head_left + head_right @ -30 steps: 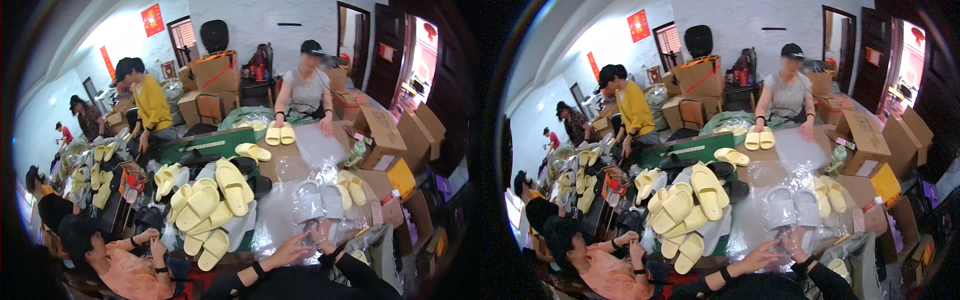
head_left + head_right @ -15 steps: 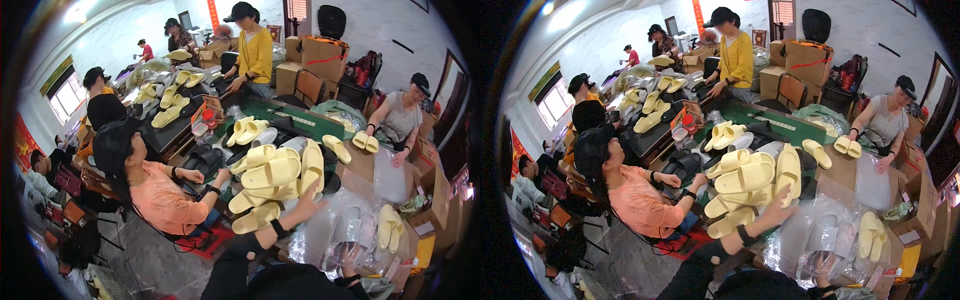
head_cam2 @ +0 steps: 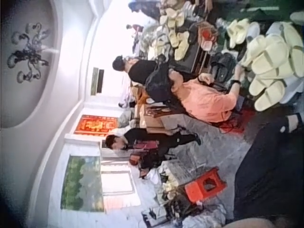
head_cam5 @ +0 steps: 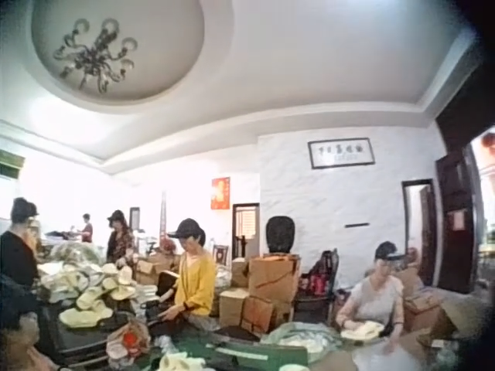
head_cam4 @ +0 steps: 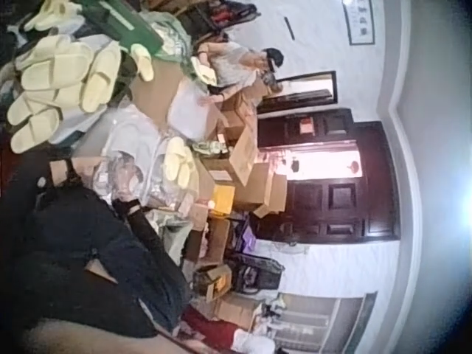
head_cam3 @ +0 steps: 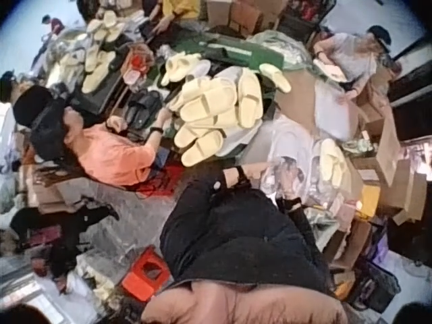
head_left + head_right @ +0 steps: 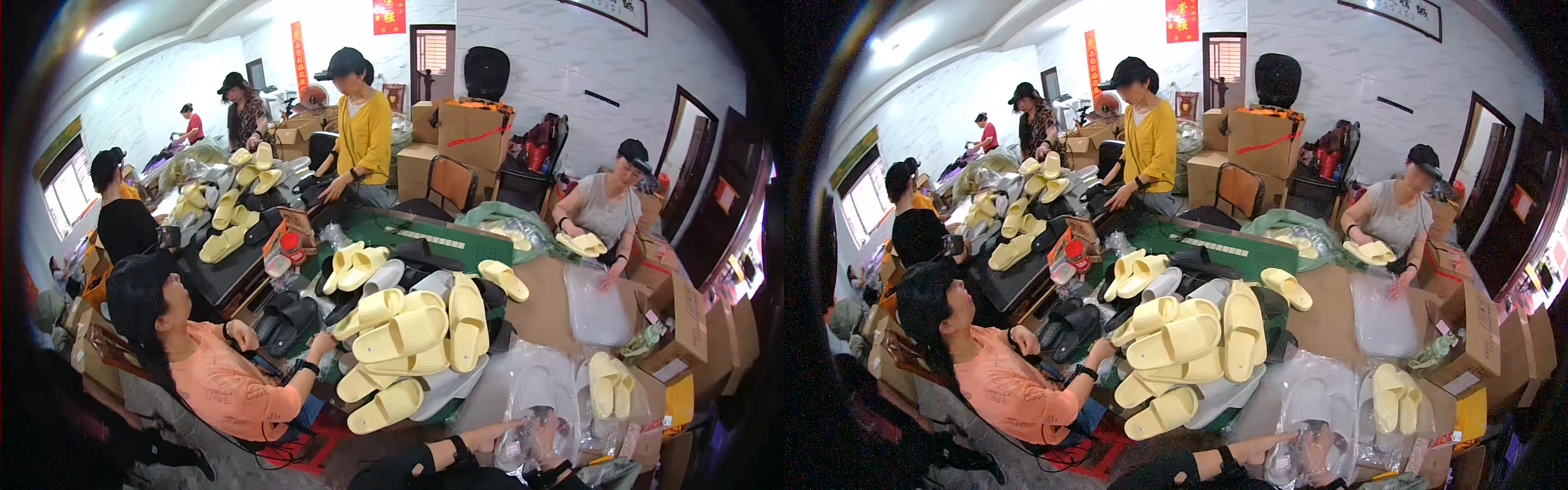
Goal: Packaging yellow and grey foam slippers into plastic bags and cardboard boxes in a workshop environment.
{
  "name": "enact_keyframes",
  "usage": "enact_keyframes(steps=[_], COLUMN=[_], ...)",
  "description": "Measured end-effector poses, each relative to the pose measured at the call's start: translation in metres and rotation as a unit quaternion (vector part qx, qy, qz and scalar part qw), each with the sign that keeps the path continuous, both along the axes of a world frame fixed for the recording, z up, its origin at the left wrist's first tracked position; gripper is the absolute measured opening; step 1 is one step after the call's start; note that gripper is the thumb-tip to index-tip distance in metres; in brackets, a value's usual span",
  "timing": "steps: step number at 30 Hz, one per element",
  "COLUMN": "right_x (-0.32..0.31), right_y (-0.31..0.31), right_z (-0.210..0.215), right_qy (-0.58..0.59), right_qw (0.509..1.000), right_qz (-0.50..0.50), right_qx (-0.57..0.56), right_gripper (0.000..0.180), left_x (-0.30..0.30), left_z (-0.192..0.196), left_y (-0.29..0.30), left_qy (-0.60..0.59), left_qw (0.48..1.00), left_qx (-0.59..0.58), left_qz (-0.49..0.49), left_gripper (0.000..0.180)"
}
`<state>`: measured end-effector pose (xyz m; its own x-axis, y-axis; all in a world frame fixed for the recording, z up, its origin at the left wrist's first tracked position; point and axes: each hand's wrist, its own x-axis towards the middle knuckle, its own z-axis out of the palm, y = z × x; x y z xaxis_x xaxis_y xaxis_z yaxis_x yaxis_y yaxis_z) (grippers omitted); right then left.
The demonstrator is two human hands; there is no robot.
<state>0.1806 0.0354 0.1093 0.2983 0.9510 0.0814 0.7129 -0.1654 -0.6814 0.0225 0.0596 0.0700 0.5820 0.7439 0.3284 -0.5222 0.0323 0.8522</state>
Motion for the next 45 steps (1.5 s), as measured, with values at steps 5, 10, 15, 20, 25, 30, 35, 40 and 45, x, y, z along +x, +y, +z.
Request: enact_keyframes(steps=[5, 10, 15, 20, 25, 30, 35, 40, 45], right_x=[0.040, 0.047, 0.052, 0.035, 0.019, 0.014, 0.016, 0.010, 0.017], right_y=[0.019, 0.020, 0.007, -0.010, -0.015, -0.009, -0.002, 0.008, 0.016], right_z=[-0.015, 0.029, 0.074, 0.110, 0.127, 0.136, 0.106, 0.103, 0.089], right_qy=[0.066, 0.105, 0.002, -0.173, -0.279, -0.318, -0.305, -0.350, -0.254], right_qw=[0.993, 0.980, 0.991, 0.973, 0.938, 0.918, 0.930, 0.915, 0.935], right_qz=[0.071, 0.171, 0.132, 0.119, 0.098, 0.236, 0.205, 0.173, 0.235], right_qx=[-0.072, -0.009, -0.021, 0.096, 0.183, -0.016, -0.007, 0.100, 0.082], right_gripper=[0.051, 0.045, 0.046, 0.066, 0.102, 0.108, 0.100, 0.060, 0.019], left_x=[0.009, 0.007, 0.008, 0.014, 0.007, 0.000, -0.002, -0.002, -0.005], left_z=[0.018, 0.008, 0.028, 0.030, 0.040, 0.039, 0.036, 0.031, 0.030], left_y=[0.013, 0.027, 0.035, 0.045, 0.044, 0.040, 0.038, 0.039, 0.038], left_qy=[0.054, -0.050, -0.066, -0.134, -0.093, -0.101, -0.100, -0.106, -0.096], left_qw=[0.803, 0.816, 0.784, 0.771, 0.788, 0.796, 0.808, 0.813, 0.832], left_qx=[-0.525, -0.542, -0.610, -0.614, -0.607, -0.592, -0.577, -0.567, -0.530], left_qz=[-0.277, -0.194, -0.089, -0.101, -0.044, -0.068, -0.065, -0.079, -0.133], left_gripper=[0.036, 0.033, 0.028, 0.035, 0.032, 0.031, 0.030, 0.037, 0.046])
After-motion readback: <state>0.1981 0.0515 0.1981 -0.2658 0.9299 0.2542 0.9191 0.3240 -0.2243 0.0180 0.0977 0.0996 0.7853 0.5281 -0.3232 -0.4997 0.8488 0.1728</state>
